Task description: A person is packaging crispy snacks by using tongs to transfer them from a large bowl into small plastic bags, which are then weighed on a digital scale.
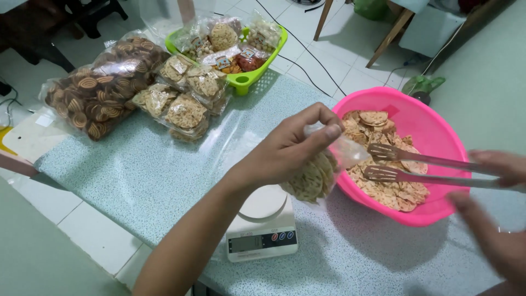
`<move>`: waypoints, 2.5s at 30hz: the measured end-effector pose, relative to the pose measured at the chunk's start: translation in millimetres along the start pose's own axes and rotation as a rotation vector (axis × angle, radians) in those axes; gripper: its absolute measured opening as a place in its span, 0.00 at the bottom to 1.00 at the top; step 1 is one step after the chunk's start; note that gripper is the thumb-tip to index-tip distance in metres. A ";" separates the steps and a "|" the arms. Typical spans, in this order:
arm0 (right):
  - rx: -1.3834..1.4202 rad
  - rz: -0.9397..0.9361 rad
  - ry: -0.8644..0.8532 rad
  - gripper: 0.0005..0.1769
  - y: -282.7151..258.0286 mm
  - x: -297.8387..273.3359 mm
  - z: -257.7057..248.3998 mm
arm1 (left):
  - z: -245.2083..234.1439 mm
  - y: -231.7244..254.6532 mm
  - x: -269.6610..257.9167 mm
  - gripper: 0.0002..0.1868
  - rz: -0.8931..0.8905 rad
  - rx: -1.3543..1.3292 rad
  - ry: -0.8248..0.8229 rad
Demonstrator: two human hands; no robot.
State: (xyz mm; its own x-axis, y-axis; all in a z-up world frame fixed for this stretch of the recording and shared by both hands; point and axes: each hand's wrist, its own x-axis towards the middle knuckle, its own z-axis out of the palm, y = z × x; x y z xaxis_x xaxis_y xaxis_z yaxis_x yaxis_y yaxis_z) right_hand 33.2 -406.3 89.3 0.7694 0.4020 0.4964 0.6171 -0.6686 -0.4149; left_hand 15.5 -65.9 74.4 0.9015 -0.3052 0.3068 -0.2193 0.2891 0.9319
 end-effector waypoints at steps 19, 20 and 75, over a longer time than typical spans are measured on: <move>0.712 0.264 -0.311 0.18 -84.7 60.1 103.4 | -23.3 -54.2 -19.2 0.19 0.225 -0.165 0.135; 0.717 0.303 -0.246 0.16 -84.3 60.4 101.8 | -26.5 -54.4 -20.4 0.18 0.258 -0.220 0.088; 0.312 0.312 -0.280 0.09 -80.9 67.3 107.2 | -7.9 -42.4 -20.2 0.10 0.175 0.543 0.217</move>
State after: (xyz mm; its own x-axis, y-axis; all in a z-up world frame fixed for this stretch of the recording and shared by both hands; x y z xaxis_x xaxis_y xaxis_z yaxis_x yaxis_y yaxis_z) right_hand 52.8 -258.2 74.5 0.9130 0.3936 0.1077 0.3383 -0.5826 -0.7390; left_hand 9.6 -64.8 27.2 0.8778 -0.0867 0.4711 -0.4785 -0.2028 0.8543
